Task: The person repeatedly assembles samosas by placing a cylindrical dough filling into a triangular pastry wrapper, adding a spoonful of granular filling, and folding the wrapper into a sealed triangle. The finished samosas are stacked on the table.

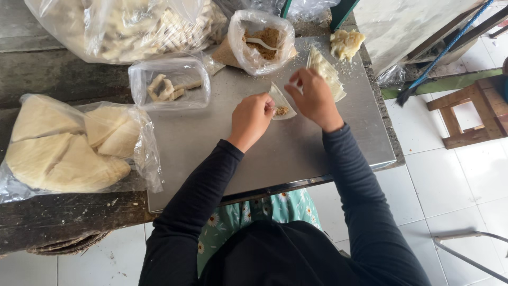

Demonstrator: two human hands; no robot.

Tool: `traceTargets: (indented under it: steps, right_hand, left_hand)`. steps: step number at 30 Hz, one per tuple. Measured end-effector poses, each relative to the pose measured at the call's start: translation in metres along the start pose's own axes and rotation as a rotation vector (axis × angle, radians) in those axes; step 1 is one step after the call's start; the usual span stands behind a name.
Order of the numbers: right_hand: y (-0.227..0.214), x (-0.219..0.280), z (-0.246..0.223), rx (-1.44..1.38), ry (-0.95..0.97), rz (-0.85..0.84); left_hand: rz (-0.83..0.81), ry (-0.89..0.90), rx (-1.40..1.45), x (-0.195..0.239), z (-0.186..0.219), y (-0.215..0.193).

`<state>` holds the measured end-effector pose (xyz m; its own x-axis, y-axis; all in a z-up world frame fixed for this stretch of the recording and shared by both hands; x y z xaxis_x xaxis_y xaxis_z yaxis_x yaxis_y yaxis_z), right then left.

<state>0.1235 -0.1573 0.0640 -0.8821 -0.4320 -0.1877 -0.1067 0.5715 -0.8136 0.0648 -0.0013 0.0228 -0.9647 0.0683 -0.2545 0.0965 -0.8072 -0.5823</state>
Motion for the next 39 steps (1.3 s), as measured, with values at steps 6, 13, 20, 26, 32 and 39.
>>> traceTargets:
  steps: [6,13,20,26,32,39]
  right_hand:
    - [0.02,0.042,0.015,0.136,0.009,-0.042]
    - [0.021,0.049,0.017,0.002,-0.082,0.011]
    - [0.026,0.047,0.007,-0.259,0.002,0.018]
    - [0.025,0.049,-0.012,-0.209,-0.145,0.041]
    - [0.028,0.051,-0.019,-0.147,-0.138,0.014]
    - [0.029,0.054,-0.025,-0.055,-0.224,0.032]
  left_hand:
    - [0.011,0.01,-0.103,0.001,0.006,-0.002]
    - [0.01,0.111,-0.15,0.003,0.011,-0.002]
    - [-0.125,0.185,-0.206,0.001,0.015,-0.006]
    - [-0.126,0.245,-0.228,0.0,0.021,-0.004]
    - [-0.123,0.243,-0.295,-0.001,0.019,0.001]
    - [-0.077,0.25,-0.299,-0.003,0.012,0.006]
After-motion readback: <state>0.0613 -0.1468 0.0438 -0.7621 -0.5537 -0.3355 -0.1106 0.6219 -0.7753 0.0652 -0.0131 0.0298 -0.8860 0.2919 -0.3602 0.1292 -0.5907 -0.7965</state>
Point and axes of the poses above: each hand's wrist, its own x-axis away from the middle knuckle, its own y-axis out of the palm, z = x × y, the point moved 7 cm from there along -x, towards the middle knuckle, and after that the axes turned 4 degrees about -z, right-handed, at the moved point
